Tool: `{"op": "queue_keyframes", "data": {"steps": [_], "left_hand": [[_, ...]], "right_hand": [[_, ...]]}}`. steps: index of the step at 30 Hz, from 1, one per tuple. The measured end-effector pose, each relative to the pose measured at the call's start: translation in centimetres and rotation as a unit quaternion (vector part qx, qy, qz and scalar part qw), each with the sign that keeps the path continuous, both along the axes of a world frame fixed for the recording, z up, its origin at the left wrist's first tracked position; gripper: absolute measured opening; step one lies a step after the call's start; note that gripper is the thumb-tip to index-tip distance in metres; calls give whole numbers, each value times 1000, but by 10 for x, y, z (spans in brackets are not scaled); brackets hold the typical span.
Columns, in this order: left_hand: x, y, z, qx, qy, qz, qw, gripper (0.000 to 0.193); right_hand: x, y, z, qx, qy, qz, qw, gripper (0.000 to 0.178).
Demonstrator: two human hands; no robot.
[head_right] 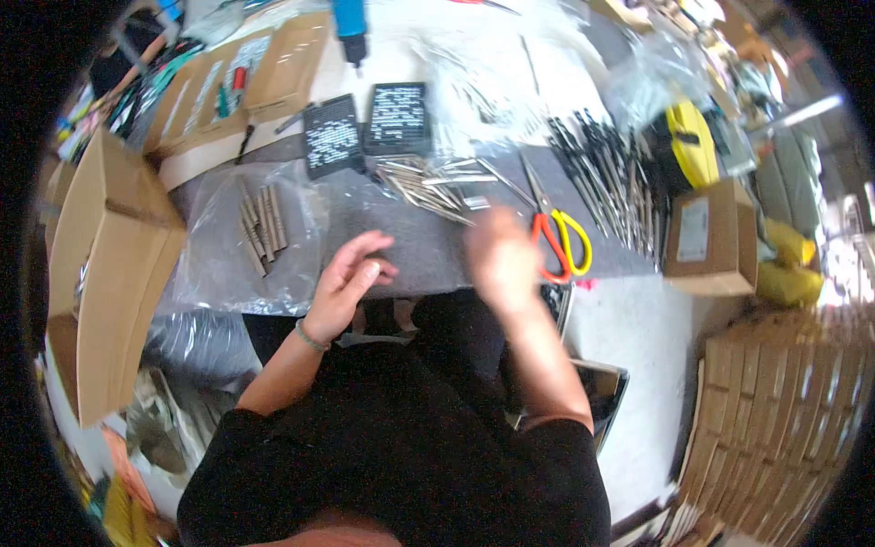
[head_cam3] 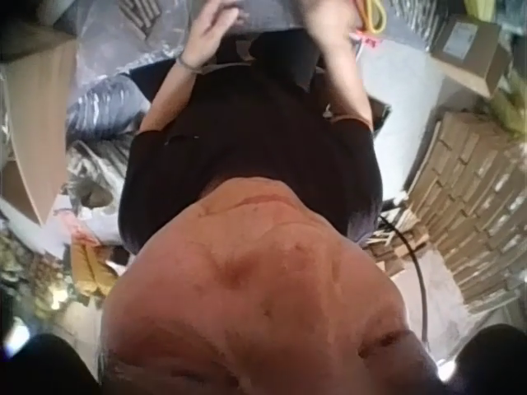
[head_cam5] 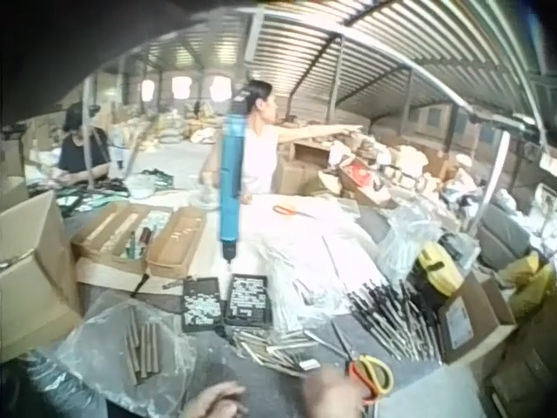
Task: Assembling small metal components using an electric screwdriver.
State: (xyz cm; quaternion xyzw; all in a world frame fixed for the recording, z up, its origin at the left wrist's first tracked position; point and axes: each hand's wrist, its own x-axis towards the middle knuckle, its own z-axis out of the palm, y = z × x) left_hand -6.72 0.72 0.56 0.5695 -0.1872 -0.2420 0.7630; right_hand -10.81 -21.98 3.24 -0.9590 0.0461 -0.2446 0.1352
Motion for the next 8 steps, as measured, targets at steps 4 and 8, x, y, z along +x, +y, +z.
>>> {"op": "queue_keyframes", "data": {"steps": [4, 8], "left_hand": [[7, 6, 10, 77, -78, -23, 994, 32], [31, 35, 26, 173, -174, 83, 966, 33]], "right_hand": [[-10, -196, -36, -300, 16, -276, 913, 21], [24, -255, -5, -208, 46, -283, 935, 48]]}}
